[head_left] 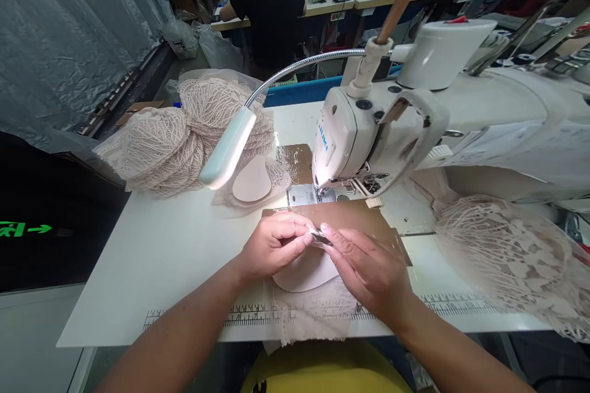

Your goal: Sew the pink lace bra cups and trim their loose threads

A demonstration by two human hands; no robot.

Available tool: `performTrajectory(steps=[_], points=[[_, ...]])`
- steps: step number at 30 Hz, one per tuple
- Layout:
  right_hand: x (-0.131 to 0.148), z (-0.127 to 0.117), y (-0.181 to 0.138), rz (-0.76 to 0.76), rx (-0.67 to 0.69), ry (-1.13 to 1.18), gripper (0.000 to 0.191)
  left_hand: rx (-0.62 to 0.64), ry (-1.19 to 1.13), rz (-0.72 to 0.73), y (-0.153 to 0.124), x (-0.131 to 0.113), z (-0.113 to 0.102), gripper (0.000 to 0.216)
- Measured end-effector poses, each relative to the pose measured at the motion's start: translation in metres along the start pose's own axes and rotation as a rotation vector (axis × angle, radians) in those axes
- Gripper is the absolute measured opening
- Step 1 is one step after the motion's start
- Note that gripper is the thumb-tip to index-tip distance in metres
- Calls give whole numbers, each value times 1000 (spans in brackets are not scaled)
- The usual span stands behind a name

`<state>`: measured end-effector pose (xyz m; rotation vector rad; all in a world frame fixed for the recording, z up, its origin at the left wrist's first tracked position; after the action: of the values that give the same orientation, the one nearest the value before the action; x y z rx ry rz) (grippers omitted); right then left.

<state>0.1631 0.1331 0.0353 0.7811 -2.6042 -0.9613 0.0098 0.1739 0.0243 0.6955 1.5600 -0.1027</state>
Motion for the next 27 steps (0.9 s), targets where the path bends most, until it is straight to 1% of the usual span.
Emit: performTrajectory(steps=[3,12,16,21,27], points=[[0,0,0,6,-3,-1,55,3,11,2,0,0,0,20],[3,1,0,34,-14,-14,50,-6,11,18,0,-3,3,20],[6,1,0,6,-39,-14,45,-8,-14,-4,0,-4,4,24],[8,1,0,-13,-22,-32,38,-29,2,-15,-1,-5,4,21],[7,5,-2,-22,24,17,40,-16,11,-9,0,-3,6,19]])
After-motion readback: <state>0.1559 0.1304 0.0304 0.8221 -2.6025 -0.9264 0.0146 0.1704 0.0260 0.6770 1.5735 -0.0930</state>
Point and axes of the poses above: each hand's wrist, its own y-axis towards the middle knuckle, its own z-axis out of the palm, x = y × z, the point moved 5 cm from there along y, towards the middle knuckle, and after that the axes turned 12 degrees about -y, right-handed, at the moved point
